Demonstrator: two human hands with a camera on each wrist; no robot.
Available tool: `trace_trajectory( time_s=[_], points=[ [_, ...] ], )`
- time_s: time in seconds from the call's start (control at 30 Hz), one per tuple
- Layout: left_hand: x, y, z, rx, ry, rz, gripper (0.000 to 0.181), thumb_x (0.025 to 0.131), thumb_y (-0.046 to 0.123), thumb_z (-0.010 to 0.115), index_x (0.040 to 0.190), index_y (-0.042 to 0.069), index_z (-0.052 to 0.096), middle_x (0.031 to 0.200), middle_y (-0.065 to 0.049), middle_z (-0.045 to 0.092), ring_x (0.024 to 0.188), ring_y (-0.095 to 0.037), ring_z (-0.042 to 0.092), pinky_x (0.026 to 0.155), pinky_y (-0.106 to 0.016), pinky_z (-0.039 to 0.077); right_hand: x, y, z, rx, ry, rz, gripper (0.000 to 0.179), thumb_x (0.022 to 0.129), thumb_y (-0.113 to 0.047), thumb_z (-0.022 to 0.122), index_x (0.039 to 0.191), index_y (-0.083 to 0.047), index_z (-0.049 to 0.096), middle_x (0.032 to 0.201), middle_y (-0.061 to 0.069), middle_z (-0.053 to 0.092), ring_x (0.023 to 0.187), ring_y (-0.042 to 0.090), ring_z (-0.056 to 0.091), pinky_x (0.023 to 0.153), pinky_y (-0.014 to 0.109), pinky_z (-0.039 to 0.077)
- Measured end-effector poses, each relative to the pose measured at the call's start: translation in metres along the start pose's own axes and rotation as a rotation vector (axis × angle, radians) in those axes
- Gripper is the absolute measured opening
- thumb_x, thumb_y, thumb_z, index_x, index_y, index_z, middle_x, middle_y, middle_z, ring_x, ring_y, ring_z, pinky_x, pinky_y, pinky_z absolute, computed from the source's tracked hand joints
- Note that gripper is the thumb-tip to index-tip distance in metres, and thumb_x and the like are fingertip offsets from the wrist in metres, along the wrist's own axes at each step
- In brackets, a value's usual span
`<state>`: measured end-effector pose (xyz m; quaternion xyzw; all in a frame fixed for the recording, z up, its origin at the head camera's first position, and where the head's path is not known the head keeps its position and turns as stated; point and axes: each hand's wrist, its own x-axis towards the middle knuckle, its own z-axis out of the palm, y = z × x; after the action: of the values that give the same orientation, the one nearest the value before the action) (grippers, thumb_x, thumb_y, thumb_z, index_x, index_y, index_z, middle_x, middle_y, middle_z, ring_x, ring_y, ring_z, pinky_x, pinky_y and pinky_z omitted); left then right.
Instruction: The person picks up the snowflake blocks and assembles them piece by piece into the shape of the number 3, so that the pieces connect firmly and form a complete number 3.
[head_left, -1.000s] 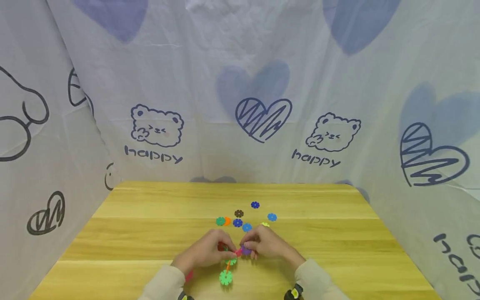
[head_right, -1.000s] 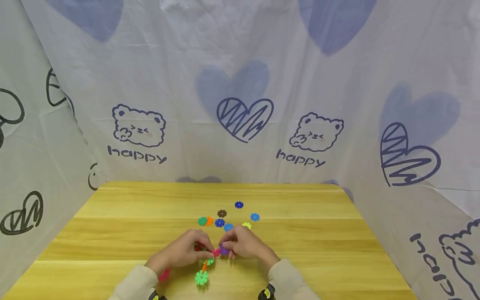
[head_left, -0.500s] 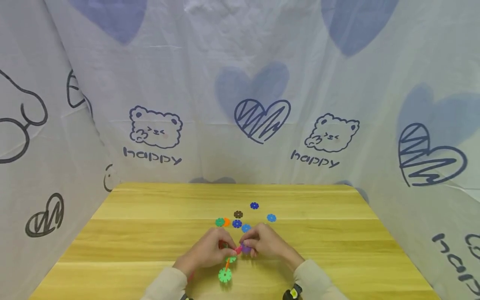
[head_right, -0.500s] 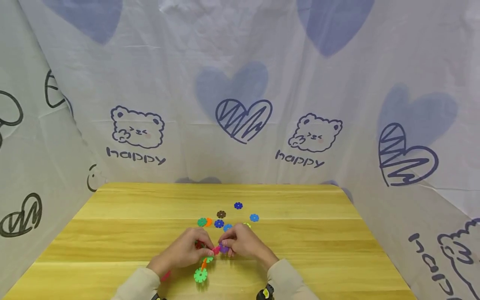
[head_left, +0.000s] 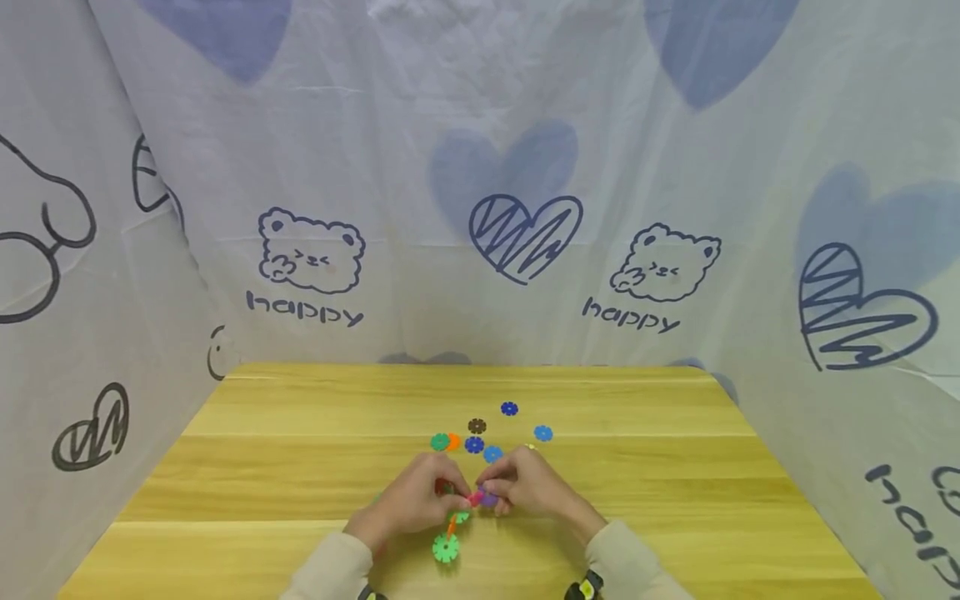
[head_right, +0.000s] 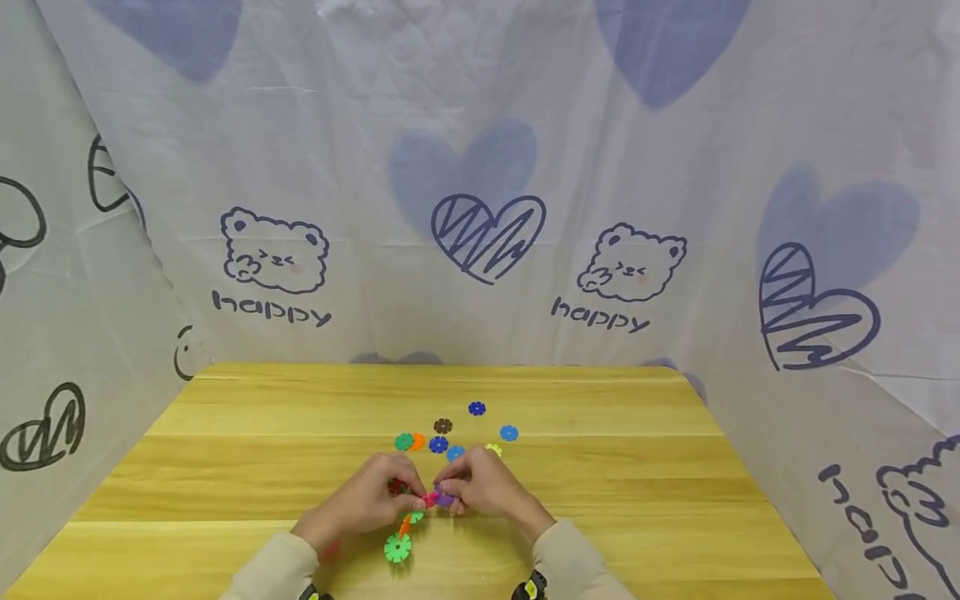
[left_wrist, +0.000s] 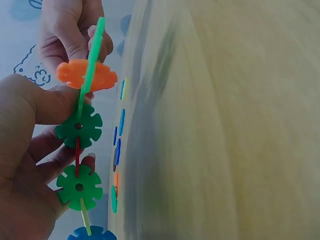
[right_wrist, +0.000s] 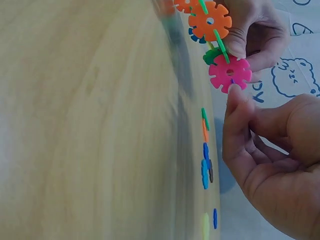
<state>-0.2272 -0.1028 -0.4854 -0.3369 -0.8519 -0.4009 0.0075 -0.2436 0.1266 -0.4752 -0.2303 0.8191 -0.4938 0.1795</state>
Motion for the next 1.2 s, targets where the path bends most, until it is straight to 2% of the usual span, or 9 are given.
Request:
trace_trajectory(
  time_s=[0.13,0.3,0.5,0.63,0.83,1.0,1.2],
  points=[
    [-0.0011,-0.0004,-0.0019,0.011,-0.008,0.0,0.004,0.085,0.012,0.083,0.087,0.016,0.081,0.082,0.008,0.077,0.07,0.001,0.05,0.069,-0.02,0.045,0.0,0.0,-0.0027,0.043,-0.002,0.023,0.02,0.099,-0.002,0.064,0.115,0.007,0.073,0.084,0.01,0.076,0.062,0.013,0.069,0.061,0.027,0.061],
    [-0.0029,-0.001,-0.003,0.018,-0.032,-0.014,0.004,0.087,0.015,0.082,0.09,0.016,0.08,0.086,0.008,0.077,0.072,0.002,0.054,0.068,-0.019,0.049,-0.0006,0.0011,-0.0064,0.047,0.014,0.008,0.016,0.098,0.002,0.063,0.11,0.005,0.073,0.081,0.014,0.075,0.064,0.018,0.071,0.063,0.034,0.063],
    [-0.0036,0.0007,-0.0032,-0.004,-0.056,-0.047,0.01,0.086,0.014,0.083,0.095,0.013,0.079,0.086,0.005,0.076,0.071,0.003,0.058,0.066,-0.018,0.054,-0.0013,0.0007,-0.0061,0.048,0.016,0.005,0.015,0.096,0.005,0.064,0.107,0.005,0.073,0.081,0.018,0.075,0.063,0.016,0.069,0.062,0.034,0.063],
    [-0.0034,0.0025,-0.0046,-0.024,-0.067,-0.097,0.021,0.085,0.016,0.084,0.103,0.01,0.073,0.086,0.007,0.071,0.077,0.0,0.062,0.072,-0.019,0.057,-0.0013,0.0002,-0.0057,0.029,0.019,-0.009,0.014,0.096,0.006,0.063,0.106,0.005,0.073,0.081,0.018,0.074,0.063,0.017,0.069,0.062,0.034,0.063],
    [-0.0011,0.0021,-0.0067,-0.051,-0.086,-0.142,0.038,0.087,0.02,0.083,0.12,0.009,0.068,0.094,0.002,0.077,0.087,-0.006,0.07,0.08,-0.02,0.058,-0.0003,-0.0013,-0.0052,0.01,0.035,-0.016,0.014,0.096,0.006,0.064,0.106,0.004,0.073,0.081,0.015,0.074,0.064,0.02,0.07,0.062,0.033,0.063],
    [0.0008,0.0027,-0.0076,-0.073,-0.116,-0.151,0.042,0.088,0.019,0.081,0.126,0.01,0.066,0.097,-0.001,0.079,0.088,-0.006,0.073,0.082,-0.02,0.058,0.0021,-0.0015,-0.0038,0.045,0.05,-0.012,0.013,0.097,0.006,0.063,0.107,0.006,0.072,0.084,0.016,0.074,0.065,0.017,0.069,0.063,0.032,0.063],
    [0.0014,0.0031,-0.0099,-0.093,-0.14,-0.166,0.041,0.09,0.019,0.08,0.127,0.01,0.066,0.093,0.002,0.078,0.084,-0.004,0.071,0.081,-0.021,0.058,0.0033,0.0003,-0.0028,0.079,0.069,-0.011,0.012,0.097,0.003,0.065,0.106,0.006,0.071,0.087,0.016,0.076,0.065,0.014,0.07,0.064,0.033,0.063]
  ],
)
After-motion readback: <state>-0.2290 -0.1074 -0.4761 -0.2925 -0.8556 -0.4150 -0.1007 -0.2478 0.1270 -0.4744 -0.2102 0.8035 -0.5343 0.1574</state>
